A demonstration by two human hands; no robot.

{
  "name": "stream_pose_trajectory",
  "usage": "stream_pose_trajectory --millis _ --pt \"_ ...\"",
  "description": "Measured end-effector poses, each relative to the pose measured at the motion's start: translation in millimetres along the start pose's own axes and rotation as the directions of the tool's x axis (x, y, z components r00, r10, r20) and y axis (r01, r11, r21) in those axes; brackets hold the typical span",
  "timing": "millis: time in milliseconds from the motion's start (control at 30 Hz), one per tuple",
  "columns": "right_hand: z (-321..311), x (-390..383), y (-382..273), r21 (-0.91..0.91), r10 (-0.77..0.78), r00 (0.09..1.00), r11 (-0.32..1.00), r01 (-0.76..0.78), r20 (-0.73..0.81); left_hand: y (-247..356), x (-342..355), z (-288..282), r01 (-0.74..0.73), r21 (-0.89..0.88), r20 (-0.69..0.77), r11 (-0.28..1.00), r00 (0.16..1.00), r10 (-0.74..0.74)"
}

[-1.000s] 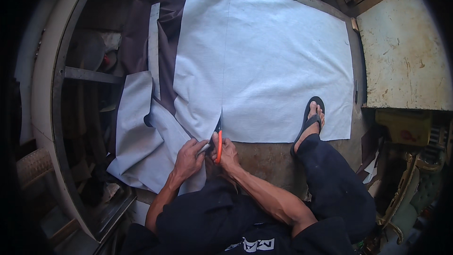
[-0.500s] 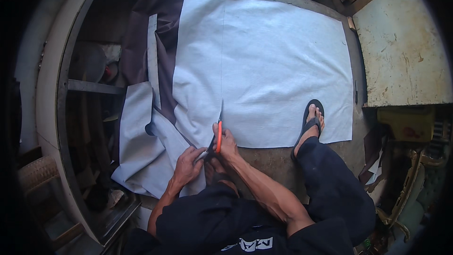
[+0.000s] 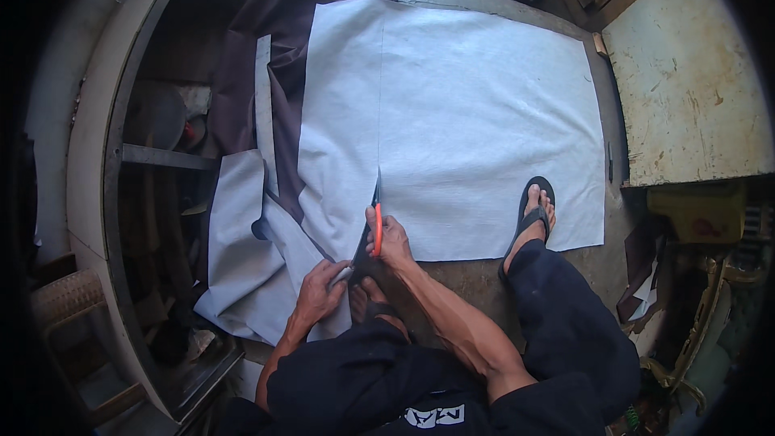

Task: The person measures a piece of white fabric on the floor using a tape measure and marks it with a pen. They use a long metal ruler to draw straight lines across the fabric and then cut the fabric along the marked lines using shears.

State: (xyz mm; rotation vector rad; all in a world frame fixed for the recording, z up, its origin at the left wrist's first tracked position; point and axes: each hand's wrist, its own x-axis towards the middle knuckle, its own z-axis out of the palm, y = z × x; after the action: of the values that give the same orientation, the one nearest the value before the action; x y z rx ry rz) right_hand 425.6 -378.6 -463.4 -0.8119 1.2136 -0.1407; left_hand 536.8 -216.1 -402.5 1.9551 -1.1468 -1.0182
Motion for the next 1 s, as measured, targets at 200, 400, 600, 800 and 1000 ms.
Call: stream_pose_trajectory --millis 200,400,600,800,1000 --pt "-2.9 20.9 -18.5 -0.034 -0.063 0.997 0.998 0.061 -0.046 0.8 3.2 -0.4 0.014 -0.005 0.024 1.000 1.000 -0.014" --pt "-0.8 28.3 -31.4 0.074 -0.042 0.999 0.996 0.042 0.003 2.1 0.5 -5.2 0.000 0.017 0.001 1.000 1.000 0.000" --pt "-0.8 38.2 -39.4 0.070 -0.083 0.997 0.994 0.083 -0.004 0.5 -1.9 -7.7 0.050 0.002 -0.001 0.999 0.999 -0.050" --pt "-2.1 55.5 -56.3 0.100 -0.040 0.999 0.994 0.039 0.001 -2.0 -4.9 -13.2 0.076 -0.043 -0.009 0.996 0.997 -0.076" --pt "0.0 59.6 -55.7 0.053 -0.092 0.996 0.994 0.091 0.018 -0.6 -5.5 -15.5 0.096 -0.038 -0.009 0.995 0.995 -0.096"
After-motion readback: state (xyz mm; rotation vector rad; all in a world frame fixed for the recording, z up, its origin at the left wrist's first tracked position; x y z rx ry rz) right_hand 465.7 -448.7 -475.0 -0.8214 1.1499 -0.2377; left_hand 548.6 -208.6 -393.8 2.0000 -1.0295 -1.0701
